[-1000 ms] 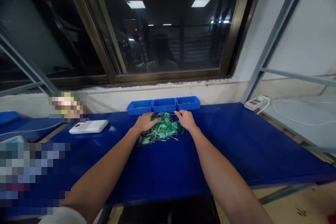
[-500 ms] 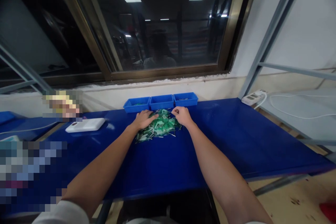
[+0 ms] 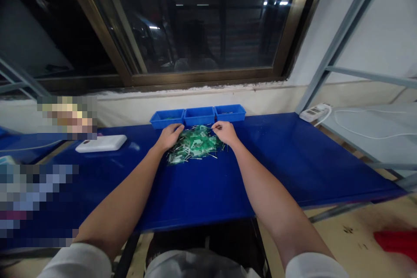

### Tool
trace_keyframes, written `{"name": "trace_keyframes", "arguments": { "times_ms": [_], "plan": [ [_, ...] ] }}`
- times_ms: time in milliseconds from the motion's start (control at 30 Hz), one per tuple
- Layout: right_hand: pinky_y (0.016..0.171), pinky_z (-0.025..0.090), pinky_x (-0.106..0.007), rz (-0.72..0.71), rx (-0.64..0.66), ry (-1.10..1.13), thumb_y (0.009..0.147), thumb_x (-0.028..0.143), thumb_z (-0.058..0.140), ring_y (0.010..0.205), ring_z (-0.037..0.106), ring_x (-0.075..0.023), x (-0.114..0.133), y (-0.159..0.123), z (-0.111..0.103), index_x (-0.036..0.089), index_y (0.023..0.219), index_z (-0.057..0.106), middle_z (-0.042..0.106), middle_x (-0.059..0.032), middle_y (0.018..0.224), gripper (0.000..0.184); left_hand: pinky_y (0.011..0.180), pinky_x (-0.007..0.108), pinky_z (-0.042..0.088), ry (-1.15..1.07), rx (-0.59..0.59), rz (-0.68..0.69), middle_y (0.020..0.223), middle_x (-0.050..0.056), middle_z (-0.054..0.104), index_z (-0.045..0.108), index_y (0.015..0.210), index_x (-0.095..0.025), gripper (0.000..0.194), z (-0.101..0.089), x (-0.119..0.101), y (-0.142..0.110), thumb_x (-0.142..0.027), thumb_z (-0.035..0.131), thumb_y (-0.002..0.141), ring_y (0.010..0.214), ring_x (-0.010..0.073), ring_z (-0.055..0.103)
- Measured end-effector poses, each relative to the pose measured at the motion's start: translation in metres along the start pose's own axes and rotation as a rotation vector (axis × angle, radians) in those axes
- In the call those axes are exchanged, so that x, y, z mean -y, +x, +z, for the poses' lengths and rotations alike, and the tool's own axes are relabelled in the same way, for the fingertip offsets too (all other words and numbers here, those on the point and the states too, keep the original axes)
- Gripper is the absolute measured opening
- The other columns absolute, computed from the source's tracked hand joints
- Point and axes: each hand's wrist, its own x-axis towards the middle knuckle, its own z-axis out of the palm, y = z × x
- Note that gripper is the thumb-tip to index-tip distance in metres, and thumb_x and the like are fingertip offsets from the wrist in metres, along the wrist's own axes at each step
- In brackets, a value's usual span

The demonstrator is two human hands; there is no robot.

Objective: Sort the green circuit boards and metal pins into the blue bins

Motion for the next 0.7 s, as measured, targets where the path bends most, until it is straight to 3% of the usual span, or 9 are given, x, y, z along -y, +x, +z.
{"name": "trace_keyframes", "arguments": {
  "times_ms": [100,333,567,700],
  "plan": [
    [0.068,0.048,-0.029,-0.028,0.010,0.069,0.067,0.022,0.061,0.068,0.062,-0.0165,0.006,-0.001,0.001,0.017,0.073,0.069,0.069,-0.0036,0.073,0.011,0.093,0.032,0.040,0.034,-0.092,0.102,0.111,0.009,0.063,0.062,0.109,-0.016,0.039,-0.005,-0.016,-0.004,-0.041,0.041,0.088,0.106,0.0220,0.055],
    [0.062,0.043,-0.028,-0.120,0.148,0.171,0.066,0.028,0.065,0.063,0.057,-0.0148,0.026,-0.008,0.003,0.016,0.076,0.069,0.068,-0.0034,0.072,0.016,0.085,0.036,0.040,0.103,-0.020,0.353,0.105,0.006,0.065,0.061,0.110,-0.021,0.030,-0.002,-0.050,-0.019,-0.035,0.048,0.087,0.099,0.0222,0.056],
    [0.062,0.043,-0.028,-0.125,0.253,0.265,0.066,0.032,0.066,0.066,0.058,-0.0158,0.034,-0.011,0.004,0.016,0.077,0.069,0.068,-0.0032,0.075,0.019,0.081,0.034,0.038,0.089,-0.006,0.364,0.093,0.005,0.067,0.065,0.092,-0.020,0.023,0.003,-0.048,-0.017,-0.029,0.044,0.089,0.091,0.0201,0.058],
    [0.066,0.044,-0.030,-0.119,0.157,0.171,0.069,0.032,0.061,0.068,0.058,-0.0170,0.028,-0.009,0.002,0.017,0.078,0.069,0.069,-0.0035,0.075,0.019,0.083,0.034,0.038,0.079,-0.046,0.306,0.098,0.006,0.067,0.065,0.099,-0.021,0.024,0.004,-0.044,-0.016,-0.031,0.046,0.088,0.095,0.0209,0.057]
  ]
}}
